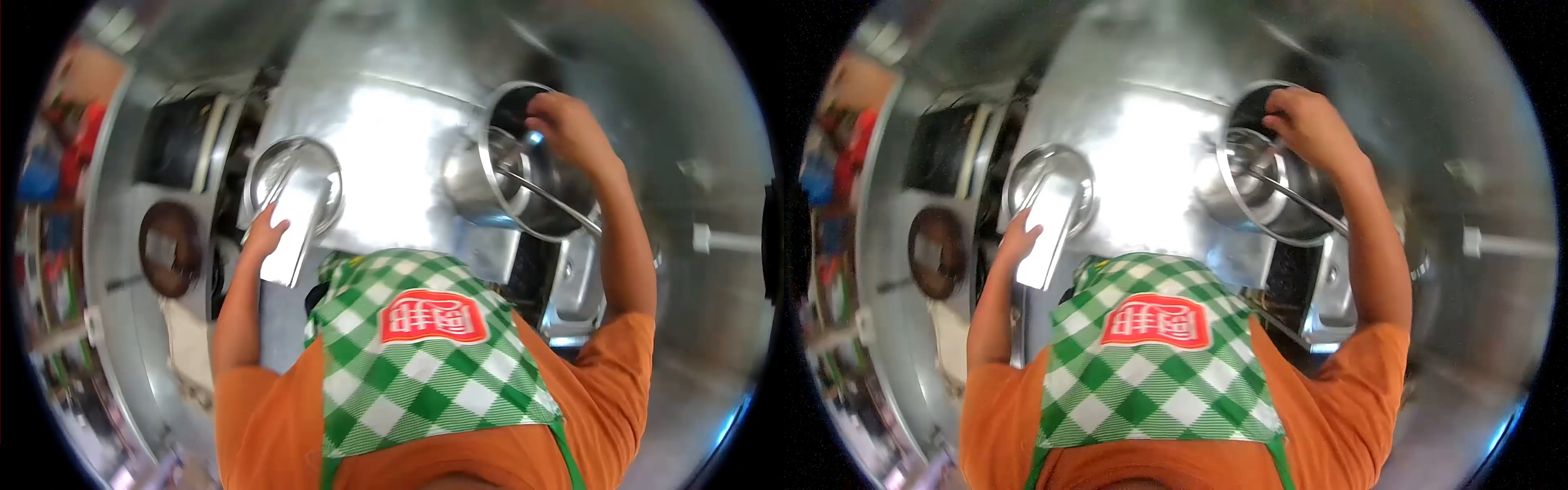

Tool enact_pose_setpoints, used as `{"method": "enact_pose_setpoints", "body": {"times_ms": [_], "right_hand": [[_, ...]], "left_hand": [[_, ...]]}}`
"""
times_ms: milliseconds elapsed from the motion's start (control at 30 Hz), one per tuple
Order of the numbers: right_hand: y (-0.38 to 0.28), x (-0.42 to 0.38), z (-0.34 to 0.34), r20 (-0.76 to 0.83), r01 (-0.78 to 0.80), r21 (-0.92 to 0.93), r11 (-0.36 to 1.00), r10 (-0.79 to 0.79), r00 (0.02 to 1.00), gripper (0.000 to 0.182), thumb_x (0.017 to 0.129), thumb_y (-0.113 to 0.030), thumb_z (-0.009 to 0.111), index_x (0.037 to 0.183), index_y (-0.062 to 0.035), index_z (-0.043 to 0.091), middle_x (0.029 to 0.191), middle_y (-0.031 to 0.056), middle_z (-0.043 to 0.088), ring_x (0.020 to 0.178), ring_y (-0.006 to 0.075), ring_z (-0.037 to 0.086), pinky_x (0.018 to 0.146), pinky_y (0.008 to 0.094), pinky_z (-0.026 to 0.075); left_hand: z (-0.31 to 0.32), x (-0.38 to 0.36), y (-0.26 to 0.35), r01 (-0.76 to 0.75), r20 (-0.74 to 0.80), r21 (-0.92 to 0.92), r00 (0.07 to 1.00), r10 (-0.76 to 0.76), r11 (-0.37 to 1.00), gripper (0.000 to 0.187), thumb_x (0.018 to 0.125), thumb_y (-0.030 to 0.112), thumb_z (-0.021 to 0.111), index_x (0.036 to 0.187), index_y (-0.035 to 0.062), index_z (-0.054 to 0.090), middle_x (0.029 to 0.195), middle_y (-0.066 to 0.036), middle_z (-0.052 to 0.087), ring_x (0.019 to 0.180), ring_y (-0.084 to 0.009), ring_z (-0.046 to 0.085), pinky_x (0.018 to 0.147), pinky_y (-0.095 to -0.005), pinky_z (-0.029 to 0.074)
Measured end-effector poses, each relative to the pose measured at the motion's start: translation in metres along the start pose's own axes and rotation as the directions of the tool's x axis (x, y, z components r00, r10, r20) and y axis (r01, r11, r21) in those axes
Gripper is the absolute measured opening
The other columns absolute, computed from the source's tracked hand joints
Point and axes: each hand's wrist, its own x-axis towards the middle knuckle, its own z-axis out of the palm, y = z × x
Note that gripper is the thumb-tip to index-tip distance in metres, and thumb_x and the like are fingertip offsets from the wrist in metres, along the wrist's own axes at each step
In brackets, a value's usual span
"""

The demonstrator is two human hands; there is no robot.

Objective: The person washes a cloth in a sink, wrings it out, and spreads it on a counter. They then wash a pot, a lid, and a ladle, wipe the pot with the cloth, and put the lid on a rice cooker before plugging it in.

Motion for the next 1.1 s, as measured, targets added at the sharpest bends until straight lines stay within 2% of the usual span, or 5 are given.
{"method": "enact_pose_setpoints", "body": {"times_ms": [300,367,567,867,1100], "right_hand": [[0.094,-0.025,0.071,0.551,-0.301,-0.303,0.904,0.424,0.718,0.026,0.084,-0.028,0.071,0.097,-0.0059,0.075,0.097,0.0168,0.073,0.091,0.0341,0.070,0.081,0.0454,0.054],[0.089,-0.005,0.077,0.618,-0.494,-0.391,0.777,0.619,0.484,0.027,0.082,-0.025,0.070,0.099,-0.0057,0.076,0.101,0.0168,0.073,0.093,0.0326,0.071,0.082,0.0440,0.055],[0.156,-0.015,0.175,0.589,-0.484,-0.284,0.828,0.549,0.593,0.031,0.081,-0.019,0.069,0.106,-0.0029,0.074,0.106,0.0176,0.073,0.097,0.0337,0.071,0.085,0.0441,0.056],[0.144,-0.010,0.176,0.433,-0.911,0.231,0.343,0.802,0.412,0.029,0.075,-0.008,0.076,0.100,0.0060,0.074,0.102,0.0210,0.073,0.089,0.0327,0.073,0.077,0.0431,0.058],[0.146,-0.014,0.176,0.559,-0.785,0.185,0.591,0.594,0.578,0.044,0.073,-0.019,0.081,0.112,-0.0001,0.073,0.121,0.0200,0.068,0.112,0.0317,0.066,0.091,0.0433,0.054]], "left_hand": [[-0.004,0.009,0.016,-0.055,-0.103,0.403,0.989,0.105,0.914,0.053,0.089,0.026,0.066,0.138,0.0075,0.055,0.116,-0.025,0.064,0.107,-0.0426,0.062,0.092,-0.0480,0.050],[-0.008,0.006,0.018,-0.036,-0.131,0.433,0.986,0.102,0.901,0.051,0.090,0.027,0.065,0.136,0.0071,0.057,0.114,-0.025,0.064,0.106,-0.0422,0.062,0.092,-0.0479,0.050],[-0.008,-0.001,0.019,-0.012,-0.178,0.576,0.974,0.139,0.818,0.041,0.089,0.029,0.065,0.125,0.0102,0.062,0.113,-0.020,0.063,0.106,-0.0394,0.060,0.091,-0.0474,0.049],[-0.022,-0.013,0.073,0.063,-0.062,0.681,0.998,-0.028,0.730,0.087,0.075,0.066,0.072,0.148,0.0270,0.044,0.159,-0.021,0.024,0.145,-0.0436,0.026,0.109,-0.0718,0.024],[-0.028,0.004,0.046,-0.018,0.068,0.644,0.997,-0.034,0.765,0.098,0.071,0.074,0.069,0.154,0.0345,0.036,0.157,-0.019,0.028,0.140,-0.0429,0.033,0.102,-0.0704,0.034]]}}
